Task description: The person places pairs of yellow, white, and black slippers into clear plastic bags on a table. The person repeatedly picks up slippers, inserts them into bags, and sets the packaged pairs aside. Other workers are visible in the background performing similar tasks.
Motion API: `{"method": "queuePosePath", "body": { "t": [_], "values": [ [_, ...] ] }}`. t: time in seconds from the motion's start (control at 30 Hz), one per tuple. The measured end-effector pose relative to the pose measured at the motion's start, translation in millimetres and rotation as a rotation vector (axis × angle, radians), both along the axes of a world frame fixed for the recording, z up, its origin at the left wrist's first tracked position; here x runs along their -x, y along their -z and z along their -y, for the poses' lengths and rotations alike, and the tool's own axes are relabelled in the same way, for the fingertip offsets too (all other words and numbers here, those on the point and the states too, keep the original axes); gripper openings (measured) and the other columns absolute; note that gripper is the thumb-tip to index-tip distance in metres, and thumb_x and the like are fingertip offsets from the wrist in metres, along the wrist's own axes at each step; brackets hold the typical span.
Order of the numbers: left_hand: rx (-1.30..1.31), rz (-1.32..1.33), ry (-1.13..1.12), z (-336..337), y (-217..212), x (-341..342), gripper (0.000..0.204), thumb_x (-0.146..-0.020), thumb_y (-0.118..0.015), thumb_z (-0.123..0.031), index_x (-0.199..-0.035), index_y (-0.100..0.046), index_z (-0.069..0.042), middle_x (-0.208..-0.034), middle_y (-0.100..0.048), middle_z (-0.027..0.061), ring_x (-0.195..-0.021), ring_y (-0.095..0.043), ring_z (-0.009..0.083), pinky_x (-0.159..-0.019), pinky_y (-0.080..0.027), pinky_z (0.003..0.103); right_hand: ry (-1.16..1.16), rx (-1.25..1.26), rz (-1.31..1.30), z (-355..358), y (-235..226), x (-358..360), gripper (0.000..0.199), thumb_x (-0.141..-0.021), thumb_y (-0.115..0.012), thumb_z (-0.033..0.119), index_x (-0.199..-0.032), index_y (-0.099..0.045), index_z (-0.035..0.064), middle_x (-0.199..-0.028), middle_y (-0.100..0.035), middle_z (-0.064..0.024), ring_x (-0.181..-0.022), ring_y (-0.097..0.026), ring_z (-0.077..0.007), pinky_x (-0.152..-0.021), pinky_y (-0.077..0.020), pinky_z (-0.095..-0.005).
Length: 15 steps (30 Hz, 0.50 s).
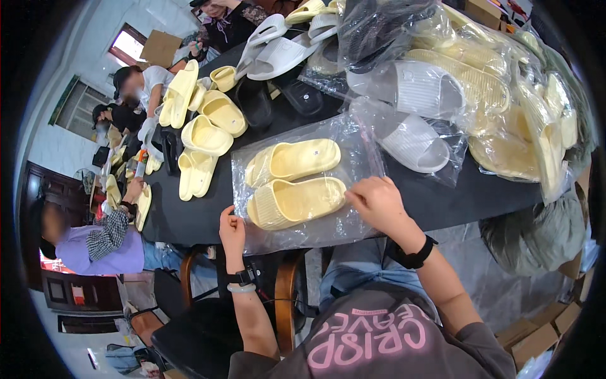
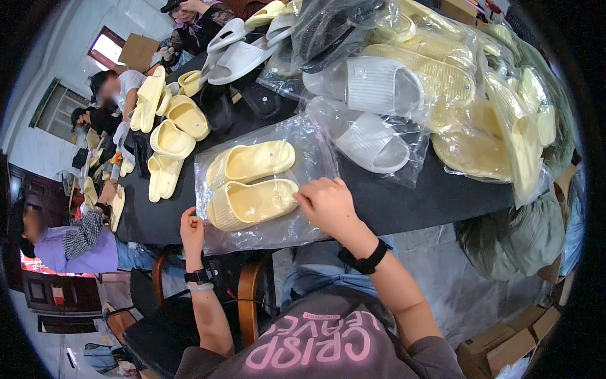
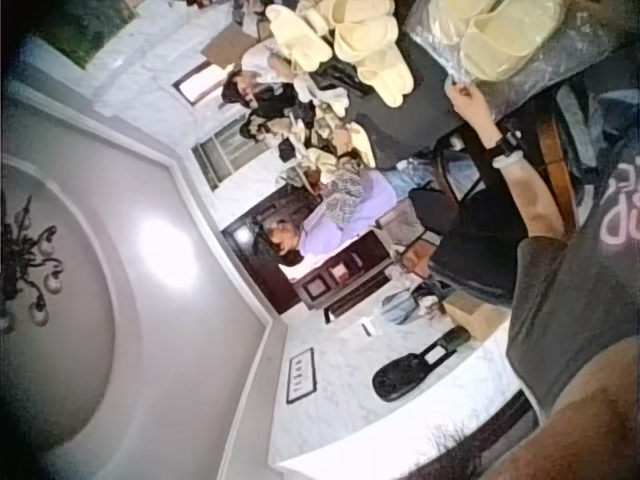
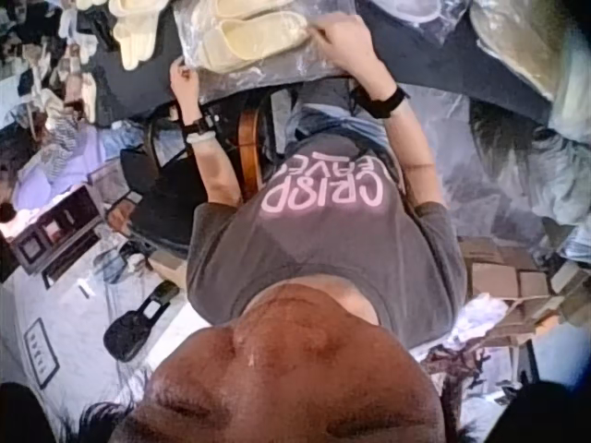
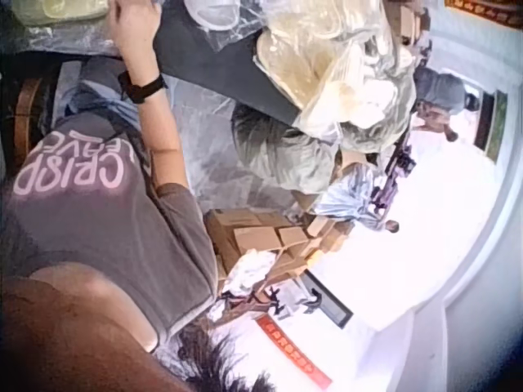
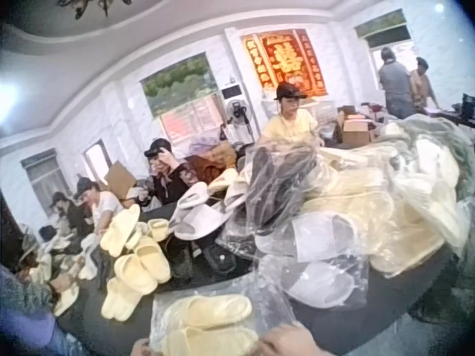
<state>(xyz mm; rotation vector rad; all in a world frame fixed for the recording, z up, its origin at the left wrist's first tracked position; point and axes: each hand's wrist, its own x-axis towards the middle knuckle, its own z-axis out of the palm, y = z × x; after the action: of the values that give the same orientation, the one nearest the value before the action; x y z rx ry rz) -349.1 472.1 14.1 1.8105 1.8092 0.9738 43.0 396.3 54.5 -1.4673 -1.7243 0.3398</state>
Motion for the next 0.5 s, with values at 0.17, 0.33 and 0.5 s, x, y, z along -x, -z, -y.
{"method": "queuePosePath", "body": {
  "t": [0.17, 0.33, 0.5],
  "values": [
    [-0.001, 0.15, 0.025, 2.8, 4.7, 4.9, 0.038, -0.087, -0.059, 0.005, -0.124, -0.055, -0.002, -0.076, -0.057, 0.0007, -0.067, -0.054, 0.008, -0.063, -0.046, 0.023, -0.374, 0.12, -0.552, 8.2, -21.6, -13.6, 0.026, -0.096, -0.057, 0.026, -0.101, -0.07, 0.0039, -0.104, -0.068, -0.012, -0.1, -0.064, -0.026, -0.094, -0.0442, -0.0366],
    [-0.119, -0.208, 0.002, 3.3, -27.5, -23.7, 0.036, -0.091, -0.056, -0.001, -0.128, -0.054, -0.001, -0.115, -0.057, 0.0174, -0.107, -0.055, 0.0302, -0.097, -0.042, 0.04, -0.589, 0.362, -0.698, -9.5, -14.7, -58.5, 0.034, -0.09, -0.046, 0.004, -0.118, -0.065, -0.0003, -0.124, -0.063, -0.015, -0.122, -0.054, -0.0301, -0.107, -0.0366, -0.0386],
    [-0.038, -0.081, 0.289, -14.7, -18.3, -35.0, 0.044, -0.102, -0.044, -0.016, -0.14, -0.043, 0.005, -0.145, -0.044, 0.0241, -0.137, -0.04, 0.0366, -0.113, -0.03, 0.041, -0.771, 0.053, 0.095, -55.5, -9.3, -36.7, 0.04, -0.085, -0.053, 0.011, -0.123, -0.066, 0.0137, -0.138, -0.052, -0.018, -0.128, -0.048, -0.0374, -0.108, -0.0384, -0.0431]
  ]
}}
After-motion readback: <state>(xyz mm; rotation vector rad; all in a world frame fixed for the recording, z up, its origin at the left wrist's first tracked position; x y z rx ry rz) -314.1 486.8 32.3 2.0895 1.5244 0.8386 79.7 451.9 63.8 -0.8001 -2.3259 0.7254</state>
